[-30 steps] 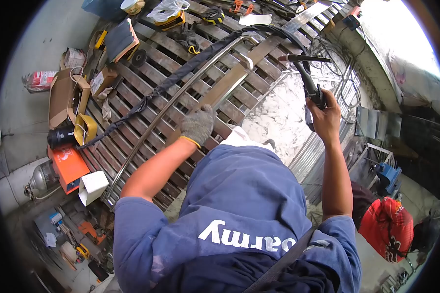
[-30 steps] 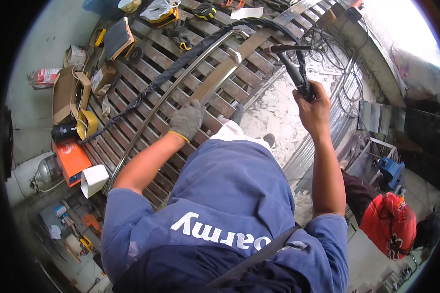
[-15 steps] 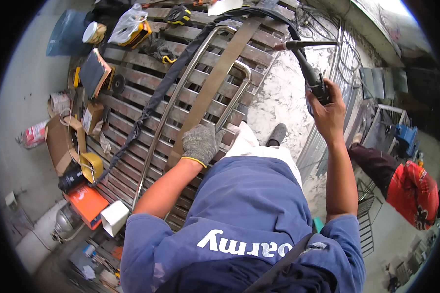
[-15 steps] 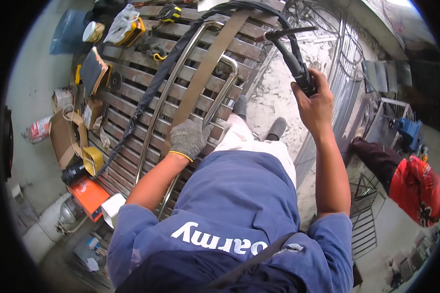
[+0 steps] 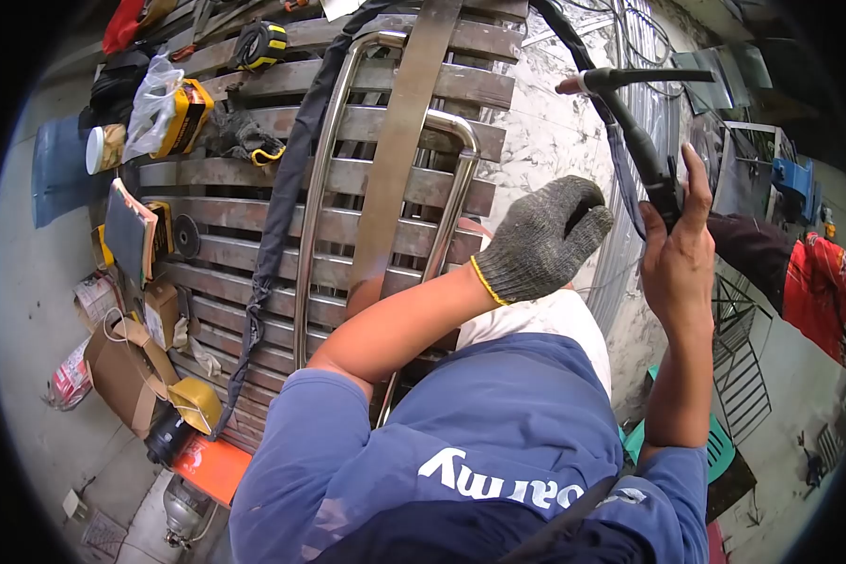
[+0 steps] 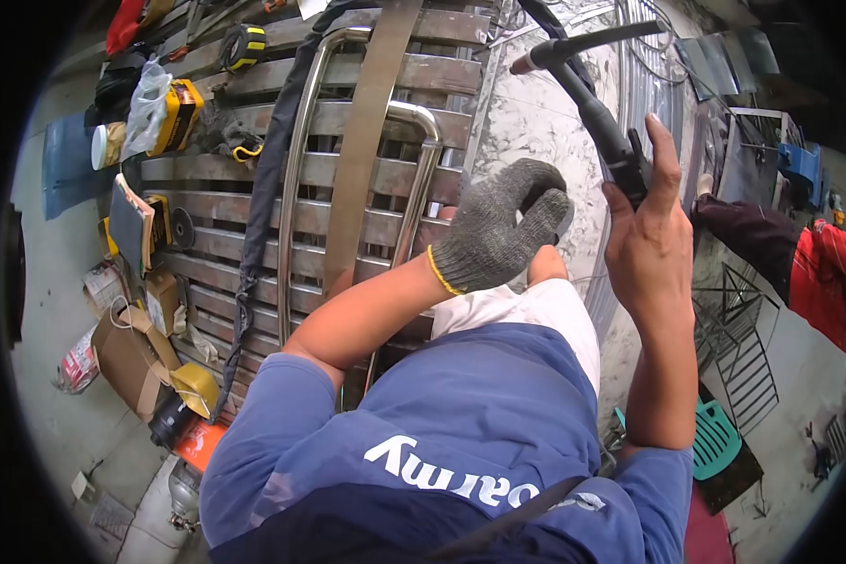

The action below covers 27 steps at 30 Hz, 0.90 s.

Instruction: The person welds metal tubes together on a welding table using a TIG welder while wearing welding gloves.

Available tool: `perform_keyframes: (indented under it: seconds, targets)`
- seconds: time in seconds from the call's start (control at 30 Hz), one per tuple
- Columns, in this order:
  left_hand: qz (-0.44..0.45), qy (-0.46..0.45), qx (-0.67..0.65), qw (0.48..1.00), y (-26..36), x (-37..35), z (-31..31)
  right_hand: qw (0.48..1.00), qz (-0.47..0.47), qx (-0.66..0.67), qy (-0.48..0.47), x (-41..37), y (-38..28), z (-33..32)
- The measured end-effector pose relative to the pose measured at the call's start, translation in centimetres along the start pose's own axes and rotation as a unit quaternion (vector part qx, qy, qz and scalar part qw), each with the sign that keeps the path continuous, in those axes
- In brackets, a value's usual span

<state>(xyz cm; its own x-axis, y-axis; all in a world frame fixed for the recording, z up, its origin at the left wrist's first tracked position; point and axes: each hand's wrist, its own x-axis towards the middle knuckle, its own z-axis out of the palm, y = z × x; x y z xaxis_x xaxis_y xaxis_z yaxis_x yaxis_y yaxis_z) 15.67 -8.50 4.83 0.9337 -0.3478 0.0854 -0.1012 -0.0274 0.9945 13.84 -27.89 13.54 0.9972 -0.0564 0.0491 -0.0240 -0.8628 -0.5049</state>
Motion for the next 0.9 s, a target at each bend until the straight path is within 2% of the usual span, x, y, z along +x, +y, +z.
perform_keyframes:
  seconds: [0.07,0.17,0.2,0.3,0.4,0.43,0.47,0.57,0.73,0.83,0.87,0.9]
  targets:
    - [-0.007,-0.015,-0.045,0.999,-2.0,-0.7,0.5,1.0,-0.016,-0.014,-0.007,-0.3,0.0,0.1]
    - [0.032,-0.098,0.042,0.994,-3.8,-0.7,-0.6,0.999,0.005,0.014,-0.034,-0.4,-0.5,0.3]
    - [0.018,-0.13,0.07,0.989,-3.4,-0.6,-1.2,0.999,-0.029,0.042,-0.012,-0.3,-0.7,0.6]
    - [0.033,-0.125,0.152,0.98,-3.7,-0.6,-1.7,0.991,0.034,0.119,-0.05,0.0,-1.1,1.1]
    - [-0.009,-0.051,0.027,0.998,-3.6,-0.4,-1.8,0.979,0.042,0.189,-0.064,0.5,-1.0,2.0]
    - [-0.032,-0.036,-0.024,0.999,-3.5,-0.3,-1.9,0.974,0.044,0.209,-0.069,0.6,-1.0,2.3]
    - [-0.047,-0.045,-0.021,0.998,-3.6,-0.3,-2.2,0.965,0.05,0.25,-0.062,0.9,-1.4,2.7]
    - [-0.036,-0.042,-0.013,0.998,-3.3,0.2,-2.4,0.959,0.041,0.27,-0.073,1.6,-1.5,3.6]
    - [-0.001,-0.09,0.014,0.996,-3.9,0.0,-2.2,0.974,-0.017,0.215,-0.066,3.5,-1.9,5.0]
    - [-0.037,-0.044,-0.014,0.998,-4.5,-0.6,-0.8,0.964,0.045,0.241,-0.107,4.0,-2.2,4.9]
    - [0.008,-0.018,0.034,0.999,-4.9,-0.7,-0.5,0.973,-0.003,0.214,-0.091,4.4,-1.9,5.2]
    - [0.003,-0.012,0.038,0.999,-5.0,-0.6,-0.5,0.968,0.024,0.224,-0.111,4.6,-2.1,5.1]
